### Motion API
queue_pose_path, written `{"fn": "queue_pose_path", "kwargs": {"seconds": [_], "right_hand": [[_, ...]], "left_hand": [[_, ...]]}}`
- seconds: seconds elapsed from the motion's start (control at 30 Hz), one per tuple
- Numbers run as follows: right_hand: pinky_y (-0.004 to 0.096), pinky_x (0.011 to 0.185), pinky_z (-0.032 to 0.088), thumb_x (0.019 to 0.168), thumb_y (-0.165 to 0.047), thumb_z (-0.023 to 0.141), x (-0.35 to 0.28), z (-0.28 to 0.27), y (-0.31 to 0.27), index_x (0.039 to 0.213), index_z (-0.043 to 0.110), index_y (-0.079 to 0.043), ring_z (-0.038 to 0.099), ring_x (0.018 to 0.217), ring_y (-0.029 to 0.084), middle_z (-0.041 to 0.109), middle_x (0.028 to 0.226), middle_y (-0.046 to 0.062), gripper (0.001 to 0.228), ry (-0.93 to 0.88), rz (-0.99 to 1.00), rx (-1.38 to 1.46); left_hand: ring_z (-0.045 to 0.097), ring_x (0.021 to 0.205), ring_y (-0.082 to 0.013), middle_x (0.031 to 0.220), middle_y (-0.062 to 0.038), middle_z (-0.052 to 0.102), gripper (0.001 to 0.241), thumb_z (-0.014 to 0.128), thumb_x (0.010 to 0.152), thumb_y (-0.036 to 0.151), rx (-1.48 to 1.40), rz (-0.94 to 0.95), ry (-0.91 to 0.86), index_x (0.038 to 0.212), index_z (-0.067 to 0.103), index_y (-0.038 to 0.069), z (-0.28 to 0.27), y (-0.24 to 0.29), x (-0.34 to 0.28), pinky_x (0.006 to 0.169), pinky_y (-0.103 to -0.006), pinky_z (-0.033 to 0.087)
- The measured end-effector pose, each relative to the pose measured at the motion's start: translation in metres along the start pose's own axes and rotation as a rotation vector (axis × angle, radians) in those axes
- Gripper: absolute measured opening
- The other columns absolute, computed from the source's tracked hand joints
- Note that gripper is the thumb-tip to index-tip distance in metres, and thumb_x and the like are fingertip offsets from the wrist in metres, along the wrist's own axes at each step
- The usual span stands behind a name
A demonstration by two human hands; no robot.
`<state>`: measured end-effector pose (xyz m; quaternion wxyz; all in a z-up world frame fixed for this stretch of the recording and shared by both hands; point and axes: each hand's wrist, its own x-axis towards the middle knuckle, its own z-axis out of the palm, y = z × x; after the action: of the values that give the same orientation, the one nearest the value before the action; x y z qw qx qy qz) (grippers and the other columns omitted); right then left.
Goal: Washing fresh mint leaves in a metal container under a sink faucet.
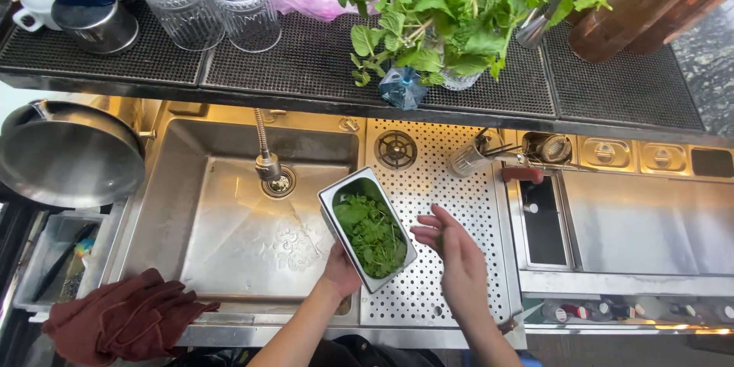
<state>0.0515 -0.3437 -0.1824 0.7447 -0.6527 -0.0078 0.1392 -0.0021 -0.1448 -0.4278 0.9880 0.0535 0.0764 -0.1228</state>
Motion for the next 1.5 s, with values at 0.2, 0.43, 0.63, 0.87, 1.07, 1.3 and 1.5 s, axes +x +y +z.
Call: {"fn": "queue_pose_path", "kwargs": {"seconds": [0.2, 0.43, 0.63, 0.87, 1.07, 1.3, 1.5], "right_hand": [[0.049, 0.124, 0.001, 0.108, -0.037, 0.020, -0.002, 0.026, -0.022, 0.159, 0.030, 0.006, 0.019, 0.157, 0.036, 0.040, 0.165, 0.020, 0.067, -0.369, -0.350, -0.594], [0.040, 0.126, 0.020, 0.103, -0.056, 0.006, 0.004, 0.016, -0.052, 0.155, 0.033, 0.004, 0.032, 0.154, 0.030, 0.043, 0.160, 0.021, 0.084, -0.259, 0.250, 0.435], [0.042, 0.121, 0.032, 0.106, -0.047, 0.017, 0.007, 0.011, -0.037, 0.148, 0.040, 0.007, 0.043, 0.147, 0.033, 0.052, 0.150, 0.025, 0.072, -0.183, 0.360, 0.595], [0.040, 0.093, 0.048, 0.113, -0.023, 0.045, 0.017, -0.011, 0.021, 0.126, 0.059, 0.012, 0.057, 0.095, 0.019, 0.060, 0.099, 0.009, 0.040, -0.180, 0.189, 0.450], [0.031, 0.080, 0.045, 0.110, -0.013, 0.053, 0.013, 0.013, 0.000, 0.131, 0.068, 0.010, 0.049, 0.079, 0.010, 0.049, 0.085, 0.000, 0.035, -0.233, 0.096, 0.235], [0.034, 0.088, 0.055, 0.090, 0.001, 0.077, -0.069, 0.139, -0.046, 0.104, 0.065, -0.004, 0.068, 0.099, 0.018, 0.068, 0.105, 0.009, 0.018, -0.682, -0.416, 0.057], [0.030, 0.089, 0.054, 0.113, -0.022, 0.063, -0.130, 0.218, 0.036, 0.118, 0.062, -0.013, 0.065, 0.106, 0.016, 0.059, 0.108, 0.003, 0.011, -1.494, -0.776, -0.363]], "left_hand": [[0.055, 0.137, -0.0290, 0.149, -0.007, 0.058, 0.090, 0.083, 0.074, 0.052, 0.053, -0.029, -0.002, 0.149, 0.052, 0.013, 0.054, -0.017, -0.005, 0.118, -0.0475, 0.041], [0.055, 0.136, -0.0299, 0.149, -0.010, 0.058, 0.080, 0.075, 0.084, 0.050, 0.045, -0.037, -0.139, 0.150, 0.051, 0.010, 0.093, 0.000, -0.012, 0.118, -0.0471, 0.042], [0.058, 0.132, -0.0316, 0.145, -0.013, 0.059, 0.069, 0.062, 0.095, 0.050, 0.049, 0.045, -0.025, 0.148, 0.052, 0.008, 0.096, 0.012, -0.034, 0.115, -0.0489, 0.045], [0.059, 0.129, -0.0341, 0.142, -0.013, 0.061, 0.067, 0.060, 0.094, 0.051, 0.036, 0.158, -0.047, 0.146, 0.052, 0.009, 0.089, 0.030, -0.061, 0.112, -0.0505, 0.046], [0.059, 0.129, -0.0342, 0.143, -0.014, 0.061, 0.065, 0.060, 0.097, 0.050, 0.028, 0.276, -0.096, 0.147, 0.053, 0.009, 0.090, 0.045, -0.079, 0.112, -0.0508, 0.047], [0.061, 0.127, -0.0349, 0.141, -0.015, 0.061, 0.061, 0.052, 0.098, 0.048, 0.004, 0.260, -0.026, 0.144, 0.055, 0.007, 0.106, 0.050, -0.080, 0.111, -0.0527, 0.047], [0.059, 0.130, -0.0345, 0.144, -0.015, 0.060, 0.057, 0.051, 0.101, 0.041, -0.045, 0.230, -0.043, 0.145, 0.054, 0.005, 0.070, 0.037, -0.064, 0.115, -0.0497, 0.044]]}}
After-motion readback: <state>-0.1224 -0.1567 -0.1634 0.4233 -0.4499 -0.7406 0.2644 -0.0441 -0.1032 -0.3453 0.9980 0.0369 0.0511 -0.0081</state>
